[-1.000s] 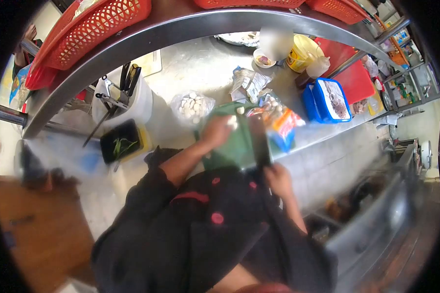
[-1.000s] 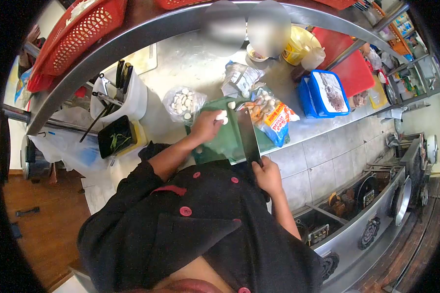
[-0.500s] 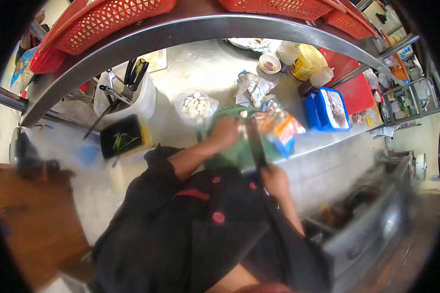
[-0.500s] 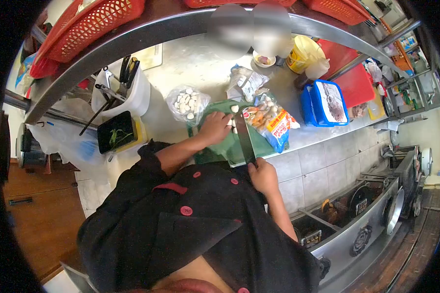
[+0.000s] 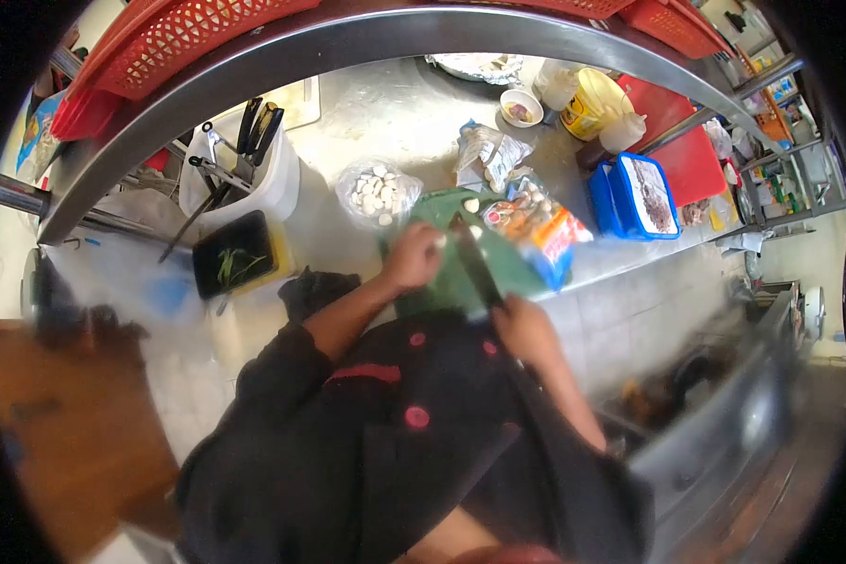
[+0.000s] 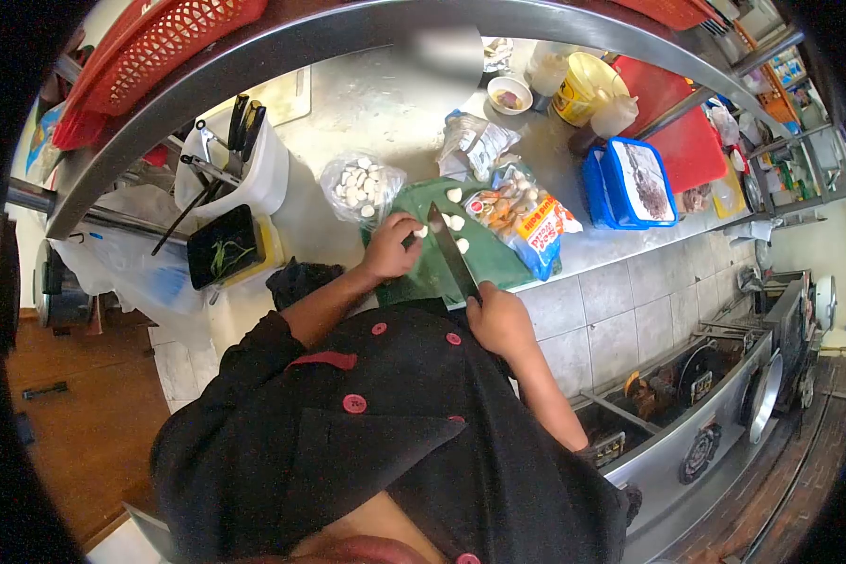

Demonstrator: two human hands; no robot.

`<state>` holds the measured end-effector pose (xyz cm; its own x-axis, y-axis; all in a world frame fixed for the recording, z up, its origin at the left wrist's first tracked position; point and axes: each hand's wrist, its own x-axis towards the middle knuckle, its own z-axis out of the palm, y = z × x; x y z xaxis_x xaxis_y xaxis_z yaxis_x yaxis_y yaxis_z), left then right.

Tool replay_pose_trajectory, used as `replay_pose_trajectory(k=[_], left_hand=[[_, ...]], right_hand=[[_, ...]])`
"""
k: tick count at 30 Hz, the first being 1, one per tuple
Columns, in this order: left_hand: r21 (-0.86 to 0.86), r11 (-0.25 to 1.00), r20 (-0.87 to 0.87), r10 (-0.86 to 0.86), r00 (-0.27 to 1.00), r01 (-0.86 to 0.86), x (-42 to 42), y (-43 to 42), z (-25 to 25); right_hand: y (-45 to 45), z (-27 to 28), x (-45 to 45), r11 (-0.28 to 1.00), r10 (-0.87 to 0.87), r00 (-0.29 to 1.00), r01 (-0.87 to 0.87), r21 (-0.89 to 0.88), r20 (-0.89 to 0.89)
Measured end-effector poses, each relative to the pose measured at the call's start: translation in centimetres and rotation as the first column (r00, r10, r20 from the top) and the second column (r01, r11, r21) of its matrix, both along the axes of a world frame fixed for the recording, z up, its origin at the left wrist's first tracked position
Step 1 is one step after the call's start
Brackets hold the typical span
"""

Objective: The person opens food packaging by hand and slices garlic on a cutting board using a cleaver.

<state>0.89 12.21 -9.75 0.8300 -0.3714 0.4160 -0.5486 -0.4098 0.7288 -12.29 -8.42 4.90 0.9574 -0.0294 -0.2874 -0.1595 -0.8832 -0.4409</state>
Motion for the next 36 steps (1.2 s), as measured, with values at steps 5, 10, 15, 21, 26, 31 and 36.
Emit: replay_pose_trajectory(k=[5, 10, 15, 21, 26, 31, 36], left_hand=[[0.011, 1.000, -0.025, 0.026, 0.999, -0.025, 0.1, 0.0, -0.8], [-0.030, 0.999, -0.043, 0.023, 0.999, -0.024, 0.3, 0.2, -1.0], [-0.053, 0.999, 0.065, 0.005, 0.998, -0.002, 0.7, 0.2, -1.5], [-0.013, 1.000, 0.042, 0.001, 0.999, 0.000, 0.8, -0.1, -0.7], [0.051, 0.999, 0.071, -0.017, 0.997, 0.014, 0.7, -0.4, -0.6], [0.181, 0.980, -0.010, -0.080, 0.997, 0.081, 0.3, -1.6, -0.4], [0.067, 0.995, 0.058, -0.082, 0.995, 0.078, 0.3, -1.1, -1.2]], right_hand=[[0.4, 0.5, 0.9, 1.000, 0.031, 0.999, -0.031, 0.004, -0.044], [0.8, 0.7, 1.6, 0.997, 0.069, 0.995, -0.071, -0.016, -0.074], [1.1, 0.7, 2.7, 0.991, 0.121, 0.981, -0.129, -0.043, -0.152], [1.4, -3.7, 4.5, 0.969, 0.240, 0.960, -0.246, -0.026, -0.146], [0.7, -4.5, 5.3, 0.984, 0.035, 0.987, -0.007, 0.178, -0.155], [-2.5, -6.3, 2.8, 0.986, 0.119, 0.989, -0.106, 0.131, -0.092], [-1.1, -1.2, 1.2, 1.000, 0.014, 0.995, -0.015, -0.009, -0.102]])
